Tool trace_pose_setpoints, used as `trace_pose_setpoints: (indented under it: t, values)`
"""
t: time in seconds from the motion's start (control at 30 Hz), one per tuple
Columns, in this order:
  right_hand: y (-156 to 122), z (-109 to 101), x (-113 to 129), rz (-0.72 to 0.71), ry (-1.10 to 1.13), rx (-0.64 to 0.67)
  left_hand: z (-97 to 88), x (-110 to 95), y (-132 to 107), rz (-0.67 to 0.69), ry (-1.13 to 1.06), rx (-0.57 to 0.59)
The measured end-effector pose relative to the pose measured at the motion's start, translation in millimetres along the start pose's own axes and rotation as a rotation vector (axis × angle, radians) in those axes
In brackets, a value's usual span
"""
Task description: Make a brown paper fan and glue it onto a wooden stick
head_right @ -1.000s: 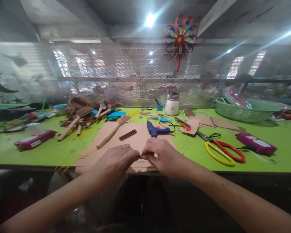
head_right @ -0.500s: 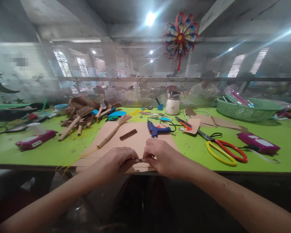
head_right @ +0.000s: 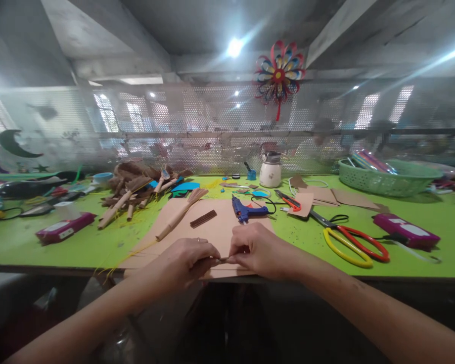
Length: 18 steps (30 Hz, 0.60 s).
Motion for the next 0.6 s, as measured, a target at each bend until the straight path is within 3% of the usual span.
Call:
trace_pose_setpoints:
  t: [0.3, 0.47, 0.6]
  values:
    - [2.5, -1.9, 1.1, -0.045, -0.025, -0.007, -13.9, 9.5, 0.8, -0.045, -0.008, 0.143]
    - [7.5, -1.5, -0.8, 0.007, -0.009, 0.030, -8.9, 14.9, 2.4, -0.043, -0.048, 0.164]
    - [8.9, -2.4, -8.7, 0.048, 0.008, 0.035, -4.9, 21.2, 4.2, -0.156, -0.159, 0.194]
Point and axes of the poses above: each hand's wrist, its own y-axis towards the middle knuckle, its own z-axis out of the palm, x = y × z, the point moved 1 cm from there along y, towards the middle knuckle, and after that the axes turned 15 degrees about y, right-handed, at the moved point
